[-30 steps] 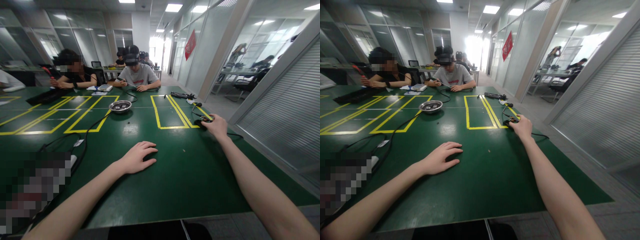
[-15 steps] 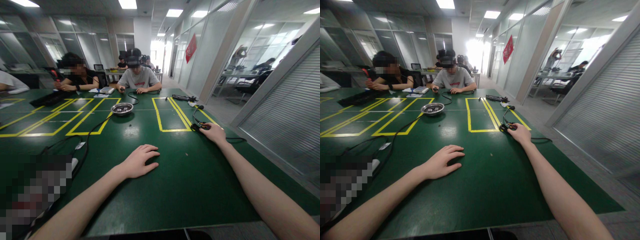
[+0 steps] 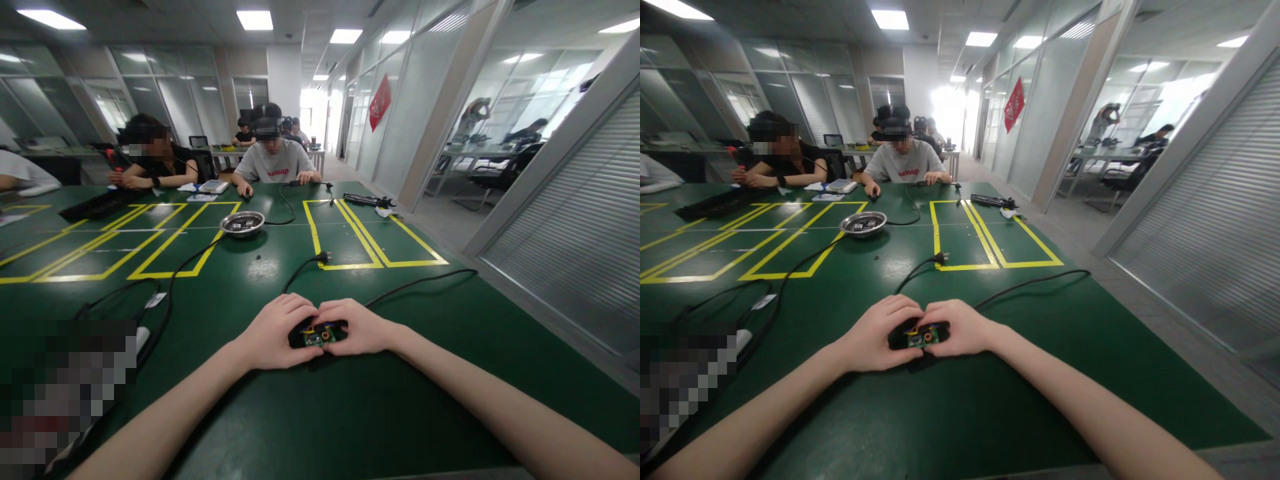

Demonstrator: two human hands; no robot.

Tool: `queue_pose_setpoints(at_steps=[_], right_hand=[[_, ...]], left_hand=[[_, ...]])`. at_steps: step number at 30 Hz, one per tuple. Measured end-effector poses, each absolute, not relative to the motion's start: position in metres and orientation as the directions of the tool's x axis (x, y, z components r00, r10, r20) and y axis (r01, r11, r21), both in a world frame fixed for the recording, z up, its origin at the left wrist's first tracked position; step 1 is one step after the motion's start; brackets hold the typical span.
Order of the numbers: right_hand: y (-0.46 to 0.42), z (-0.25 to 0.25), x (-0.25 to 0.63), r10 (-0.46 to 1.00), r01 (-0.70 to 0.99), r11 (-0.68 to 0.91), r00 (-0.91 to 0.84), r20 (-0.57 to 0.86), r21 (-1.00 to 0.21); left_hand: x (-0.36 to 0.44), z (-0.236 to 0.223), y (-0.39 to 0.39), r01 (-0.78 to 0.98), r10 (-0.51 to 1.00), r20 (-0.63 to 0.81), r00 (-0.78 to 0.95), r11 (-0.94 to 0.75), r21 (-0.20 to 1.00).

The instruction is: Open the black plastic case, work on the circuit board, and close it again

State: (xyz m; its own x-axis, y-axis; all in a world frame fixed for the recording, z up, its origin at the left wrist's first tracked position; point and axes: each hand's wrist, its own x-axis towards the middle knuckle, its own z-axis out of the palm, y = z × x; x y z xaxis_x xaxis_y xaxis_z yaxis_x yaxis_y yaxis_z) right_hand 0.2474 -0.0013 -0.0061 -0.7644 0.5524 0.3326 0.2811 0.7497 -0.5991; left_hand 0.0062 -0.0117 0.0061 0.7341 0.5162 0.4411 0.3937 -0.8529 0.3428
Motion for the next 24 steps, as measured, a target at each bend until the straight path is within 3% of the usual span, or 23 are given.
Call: queue_pose_setpoints(at_steps=[7,12,24], right_hand=[[-0.006,-0.009,0.245,0.529,0.245,0.815,-0.684,0.502,-0.525],[0.004,-0.007,0.259,0.525,0.309,0.846,-0.625,0.578,-0.434],[0.008,-0.012,0.258,0.549,0.376,0.824,-0.712,0.437,-0.423]], left_hand=[[0.008,0.007,-0.014,0.47,0.574,0.353,0.739,-0.815,0.34],[0.001,0.006,-0.01,0.515,0.601,0.312,0.736,-0.796,0.319],[-0.003,0.006,-0.004,0.508,0.577,0.332,0.747,-0.816,0.275]])
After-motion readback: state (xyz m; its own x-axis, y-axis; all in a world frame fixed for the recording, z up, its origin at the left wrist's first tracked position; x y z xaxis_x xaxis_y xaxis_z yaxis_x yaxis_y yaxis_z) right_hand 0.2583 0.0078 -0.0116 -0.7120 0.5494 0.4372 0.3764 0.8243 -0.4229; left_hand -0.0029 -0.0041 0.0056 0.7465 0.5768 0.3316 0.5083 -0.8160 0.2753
